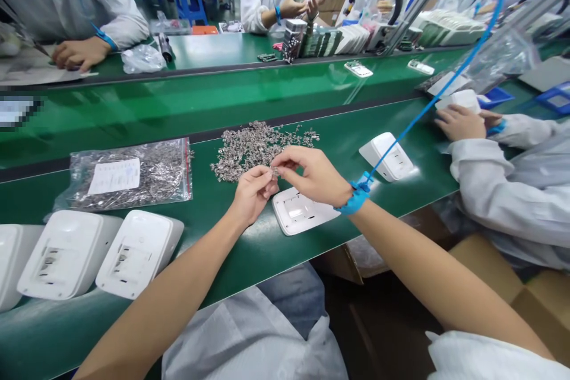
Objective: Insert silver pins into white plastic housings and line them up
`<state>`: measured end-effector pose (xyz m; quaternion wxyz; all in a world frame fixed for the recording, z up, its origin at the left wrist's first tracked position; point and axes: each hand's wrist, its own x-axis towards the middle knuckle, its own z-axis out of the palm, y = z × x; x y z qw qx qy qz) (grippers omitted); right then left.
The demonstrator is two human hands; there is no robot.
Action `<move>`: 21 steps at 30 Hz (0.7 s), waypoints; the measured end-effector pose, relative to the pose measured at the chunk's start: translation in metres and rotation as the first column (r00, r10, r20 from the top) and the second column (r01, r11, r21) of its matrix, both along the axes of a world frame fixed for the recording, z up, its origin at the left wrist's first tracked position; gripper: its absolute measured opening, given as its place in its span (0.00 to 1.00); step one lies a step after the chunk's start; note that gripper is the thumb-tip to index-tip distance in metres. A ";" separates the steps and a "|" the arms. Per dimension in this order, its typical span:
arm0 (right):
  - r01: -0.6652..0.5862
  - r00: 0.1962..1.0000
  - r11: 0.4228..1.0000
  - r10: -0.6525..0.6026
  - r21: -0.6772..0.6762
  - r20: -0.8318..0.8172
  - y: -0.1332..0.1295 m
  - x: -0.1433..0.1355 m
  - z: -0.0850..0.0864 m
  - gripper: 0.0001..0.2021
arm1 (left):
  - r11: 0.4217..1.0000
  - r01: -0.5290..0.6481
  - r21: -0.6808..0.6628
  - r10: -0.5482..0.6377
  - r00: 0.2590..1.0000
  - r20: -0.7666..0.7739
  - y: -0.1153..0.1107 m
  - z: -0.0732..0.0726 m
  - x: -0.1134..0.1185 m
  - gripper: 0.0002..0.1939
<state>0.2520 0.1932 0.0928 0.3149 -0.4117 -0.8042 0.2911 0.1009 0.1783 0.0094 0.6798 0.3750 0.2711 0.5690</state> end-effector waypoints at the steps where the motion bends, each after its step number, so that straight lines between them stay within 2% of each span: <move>1: 0.018 0.999 1.000 -0.019 0.018 0.027 -0.001 0.000 0.000 0.08 | 0.997 -0.075 0.035 0.077 0.994 -0.073 0.000 -0.001 0.001 0.17; 3: 0.087 0.995 0.996 -0.088 0.019 0.036 -0.004 0.000 -0.002 0.09 | 0.963 -0.239 0.127 0.262 0.942 -0.211 0.000 -0.003 0.002 0.16; 5: 0.145 0.989 0.988 -0.145 -0.042 0.002 -0.007 0.000 -0.005 0.12 | 0.900 -0.371 0.229 0.427 0.855 -0.294 -0.002 -0.004 0.002 0.14; 7: 0.116 0.990 0.979 -0.127 -0.170 -0.055 -0.008 -0.001 -0.010 0.16 | 0.848 -0.418 0.327 0.517 0.791 -0.328 -0.004 -0.004 0.002 0.12; 10: -0.004 0.971 0.939 -0.078 -0.345 -0.224 -0.007 -0.006 -0.017 0.18 | 0.795 -0.404 0.453 0.572 0.747 -0.338 -0.007 -0.002 0.002 0.09; 13: -0.024 0.930 0.930 -0.114 -0.367 -0.350 -0.006 -0.011 -0.020 0.17 | 0.743 -0.419 0.522 0.625 0.713 -0.318 -0.009 0.002 0.002 0.07; 17: -0.034 0.935 0.933 -0.097 -0.359 -0.342 -0.003 -0.012 -0.017 0.16 | 0.699 -0.421 0.577 0.672 0.663 -0.330 -0.011 0.006 0.001 0.08; 21: -0.021 0.948 0.946 -0.084 -0.325 -0.307 0.000 -0.007 -0.014 0.16 | 0.711 -0.417 0.566 0.667 0.656 -0.355 -0.012 0.007 0.000 0.11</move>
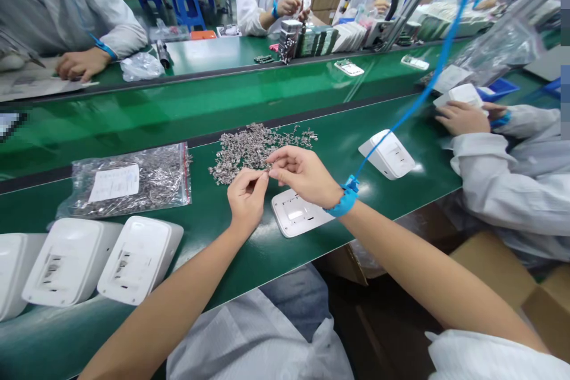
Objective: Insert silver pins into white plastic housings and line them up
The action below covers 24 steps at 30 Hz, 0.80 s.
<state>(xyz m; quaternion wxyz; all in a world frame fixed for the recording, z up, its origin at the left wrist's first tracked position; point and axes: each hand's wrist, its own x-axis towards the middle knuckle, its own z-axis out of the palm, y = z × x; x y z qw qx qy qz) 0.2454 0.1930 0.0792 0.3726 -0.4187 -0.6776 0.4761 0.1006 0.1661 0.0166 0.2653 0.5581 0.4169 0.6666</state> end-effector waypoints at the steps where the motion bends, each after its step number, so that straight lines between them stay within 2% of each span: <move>1: 0.000 1.000 1.000 -0.001 0.016 0.015 0.000 0.001 0.001 0.16 | 1.000 0.004 -0.013 -0.004 1.000 0.002 0.000 0.000 0.000 0.11; 5: 0.026 0.999 0.997 -0.030 0.077 0.046 -0.001 0.002 0.003 0.15 | 0.999 -0.004 -0.036 0.003 0.999 -0.035 -0.001 -0.001 0.000 0.11; 8: 0.102 0.995 0.994 -0.101 0.026 -0.012 -0.005 -0.001 0.001 0.15 | 0.999 -0.052 -0.007 0.051 0.995 -0.091 -0.002 0.000 0.000 0.10; 11: 0.089 0.996 0.996 -0.090 -0.026 -0.028 -0.009 -0.005 -0.001 0.15 | 0.995 -0.090 0.034 0.094 0.986 -0.134 -0.002 0.000 0.000 0.09; 14: 0.067 0.992 0.990 -0.079 0.122 0.095 -0.011 -0.007 0.002 0.11 | 0.994 -0.105 0.037 0.109 0.983 -0.145 -0.002 0.000 -0.001 0.09; 17: 0.060 0.956 0.939 -0.152 0.339 0.252 -0.011 -0.004 0.008 0.06 | 0.994 -0.101 0.050 0.108 0.982 -0.157 -0.002 -0.001 -0.001 0.09; 19: 0.064 0.944 0.926 -0.176 0.371 0.278 -0.010 -0.001 0.011 0.05 | 0.993 -0.092 0.076 0.105 0.979 -0.176 -0.002 -0.002 0.000 0.09; 21: 0.096 0.956 0.952 -0.169 0.292 0.239 -0.008 0.001 0.011 0.05 | 0.990 -0.092 0.109 0.112 0.974 -0.197 -0.002 -0.003 0.000 0.08; 24: 0.126 0.986 0.992 -0.126 0.008 0.106 -0.006 0.000 0.006 0.13 | 0.979 -0.116 0.167 0.153 0.961 -0.230 -0.002 -0.005 0.000 0.08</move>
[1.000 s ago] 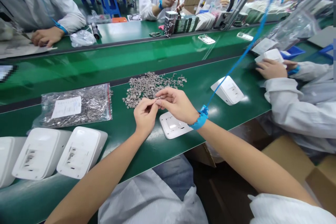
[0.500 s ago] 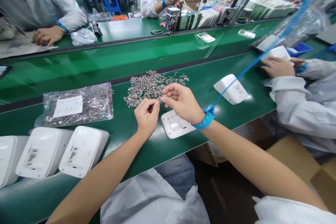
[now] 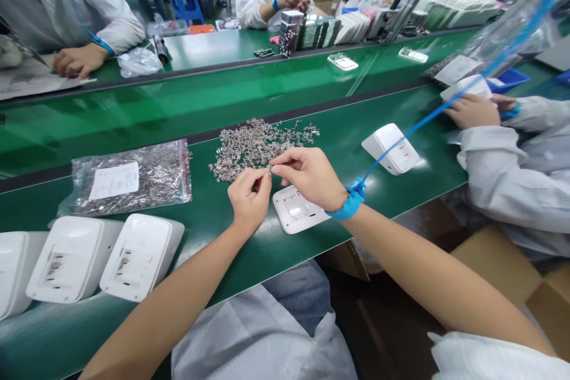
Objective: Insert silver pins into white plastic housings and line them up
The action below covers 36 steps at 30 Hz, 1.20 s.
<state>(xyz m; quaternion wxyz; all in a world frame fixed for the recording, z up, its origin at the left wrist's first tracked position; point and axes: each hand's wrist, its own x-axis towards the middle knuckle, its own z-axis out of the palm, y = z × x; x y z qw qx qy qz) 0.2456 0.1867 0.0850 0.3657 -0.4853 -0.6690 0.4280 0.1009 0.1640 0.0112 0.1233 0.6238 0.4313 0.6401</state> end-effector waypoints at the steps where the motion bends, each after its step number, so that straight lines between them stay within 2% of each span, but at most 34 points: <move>1: -0.012 0.998 0.995 0.006 -0.101 -0.059 0.000 -0.001 -0.002 0.15 | 1.000 -0.009 0.021 0.009 1.000 -0.018 0.000 -0.001 0.000 0.08; 3: -0.043 0.992 0.975 0.016 -0.219 -0.125 0.001 -0.002 -0.004 0.19 | 0.998 -0.014 0.058 0.017 0.998 -0.054 -0.001 -0.002 0.000 0.07; 4: -0.048 0.993 0.976 0.024 -0.211 -0.114 0.001 -0.003 -0.005 0.19 | 0.998 -0.013 0.067 0.018 0.998 -0.066 -0.001 -0.002 0.000 0.07; 5: -0.042 0.997 0.987 0.031 -0.152 -0.071 0.001 -0.003 -0.004 0.18 | 0.998 -0.015 0.066 0.020 0.997 -0.068 -0.001 -0.002 0.000 0.07; 7: -0.046 0.996 0.996 0.039 0.083 0.079 0.001 -0.001 0.000 0.13 | 0.999 -0.022 0.032 0.023 0.999 -0.046 -0.001 0.000 0.000 0.07; 9: -0.136 0.970 0.943 0.063 0.305 0.236 0.002 0.003 0.005 0.08 | 1.000 -0.012 -0.021 0.012 1.000 0.004 -0.001 0.002 -0.001 0.07; 11: -0.254 0.929 0.878 0.105 0.406 0.354 0.003 0.007 0.010 0.07 | 0.998 0.024 -0.063 -0.020 0.998 0.063 0.000 0.003 -0.001 0.08; 12: -0.297 0.910 0.858 0.121 0.419 0.397 0.004 0.009 0.012 0.07 | 0.996 0.046 -0.079 -0.039 0.995 0.089 0.000 0.004 -0.001 0.08; 14: -0.329 0.885 0.853 0.129 0.405 0.447 0.007 0.012 0.015 0.07 | 0.991 0.084 -0.101 -0.072 0.990 0.119 0.001 0.004 -0.001 0.08; 19: -0.277 0.916 0.921 0.166 0.275 0.366 0.015 0.016 0.016 0.07 | 0.985 0.131 -0.109 -0.118 0.986 0.119 0.001 0.002 -0.001 0.08; 22: -0.228 0.943 0.961 0.177 0.159 0.281 0.016 0.014 0.010 0.07 | 0.993 0.089 -0.074 -0.084 0.994 0.070 0.002 -0.001 -0.001 0.08; 24: -0.174 0.953 0.977 0.136 0.123 0.270 0.014 0.010 0.005 0.07 | 0.999 0.021 -0.034 -0.022 1.000 -0.021 0.002 -0.003 -0.002 0.09; 26: -0.092 0.952 0.978 0.032 0.185 0.303 0.011 0.006 0.002 0.06 | 0.998 -0.052 0.037 0.058 0.983 -0.174 0.002 -0.006 -0.002 0.10; 29: -0.031 0.932 0.939 -0.097 0.343 0.350 0.005 0.001 0.001 0.06 | 0.983 -0.110 0.145 0.158 0.908 -0.387 0.002 -0.007 -0.002 0.10; 33: -0.091 0.910 0.886 -0.112 0.455 0.399 0.003 -0.001 0.002 0.06 | 0.975 -0.153 0.158 0.206 0.891 -0.405 0.004 -0.007 -0.004 0.11; 36: -0.175 0.869 0.842 -0.112 0.511 0.482 0.002 -0.003 0.002 0.07 | 0.967 -0.137 0.213 0.215 0.886 -0.411 0.008 -0.004 -0.009 0.09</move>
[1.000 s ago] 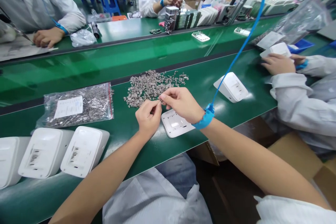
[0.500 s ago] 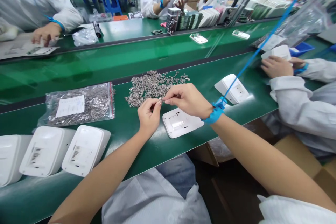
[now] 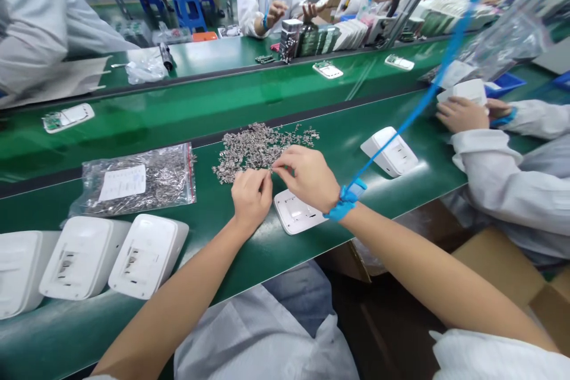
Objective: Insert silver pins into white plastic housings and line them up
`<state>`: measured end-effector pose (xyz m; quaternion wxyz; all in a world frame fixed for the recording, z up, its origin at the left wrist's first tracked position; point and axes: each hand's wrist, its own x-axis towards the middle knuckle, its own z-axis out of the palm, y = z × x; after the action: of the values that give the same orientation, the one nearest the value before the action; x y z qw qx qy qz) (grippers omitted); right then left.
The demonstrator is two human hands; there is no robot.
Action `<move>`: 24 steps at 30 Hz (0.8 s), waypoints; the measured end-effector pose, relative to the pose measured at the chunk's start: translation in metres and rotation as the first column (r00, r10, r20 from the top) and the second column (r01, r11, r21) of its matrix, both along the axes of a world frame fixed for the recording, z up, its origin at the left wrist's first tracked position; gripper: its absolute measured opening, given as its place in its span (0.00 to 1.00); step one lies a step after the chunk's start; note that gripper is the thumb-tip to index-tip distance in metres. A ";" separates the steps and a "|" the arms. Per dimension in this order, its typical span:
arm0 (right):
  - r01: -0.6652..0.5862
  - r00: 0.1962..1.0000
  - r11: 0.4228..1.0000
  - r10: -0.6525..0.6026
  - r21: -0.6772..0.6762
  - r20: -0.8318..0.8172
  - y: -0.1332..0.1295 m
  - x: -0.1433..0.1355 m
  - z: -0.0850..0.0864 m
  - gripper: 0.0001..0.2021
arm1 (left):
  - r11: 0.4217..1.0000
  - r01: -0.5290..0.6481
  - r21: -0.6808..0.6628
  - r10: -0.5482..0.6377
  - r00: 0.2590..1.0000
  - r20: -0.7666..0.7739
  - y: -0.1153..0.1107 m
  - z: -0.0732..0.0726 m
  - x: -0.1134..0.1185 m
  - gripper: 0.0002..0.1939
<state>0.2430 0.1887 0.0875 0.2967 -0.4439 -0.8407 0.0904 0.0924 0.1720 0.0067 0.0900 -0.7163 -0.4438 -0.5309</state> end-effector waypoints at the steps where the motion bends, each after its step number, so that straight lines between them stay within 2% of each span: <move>1: -0.005 0.999 1.000 0.004 0.024 0.042 -0.001 -0.001 0.000 0.07 | 1.000 0.008 0.028 -0.007 1.000 -0.025 0.001 0.001 -0.002 0.09; 4: -0.017 0.988 0.996 0.004 0.085 0.152 -0.003 -0.005 -0.001 0.09 | 0.994 0.016 0.105 -0.007 0.996 -0.090 0.004 0.006 -0.008 0.08; 6: -0.039 0.985 0.994 0.021 0.103 0.169 -0.002 -0.007 -0.003 0.10 | 0.992 0.027 0.125 -0.012 0.993 -0.120 0.005 0.009 -0.011 0.08; 9: -0.071 0.994 0.995 0.065 0.068 0.088 0.005 -0.009 -0.003 0.11 | 0.990 0.059 0.125 -0.036 0.983 -0.180 0.003 0.012 -0.012 0.08; 13: -0.140 0.990 0.987 0.139 -0.077 -0.021 0.012 -0.009 -0.001 0.09 | 0.978 0.092 0.187 -0.037 0.960 -0.277 0.000 0.014 -0.016 0.07; 19: -0.130 0.979 0.948 0.077 -0.292 -0.189 0.008 -0.010 0.010 0.09 | 0.969 0.157 0.190 -0.068 0.910 -0.409 -0.004 0.022 -0.039 0.08; 24: -0.147 0.961 0.949 0.069 -0.280 -0.269 -0.006 -0.009 0.020 0.08 | 0.948 0.184 0.258 -0.049 0.890 -0.454 -0.013 0.032 -0.061 0.12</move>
<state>0.2340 0.1827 0.1077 0.3268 -0.4209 -0.7954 0.2887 0.0312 0.1589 0.0387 0.2614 -0.8222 -0.2833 -0.4189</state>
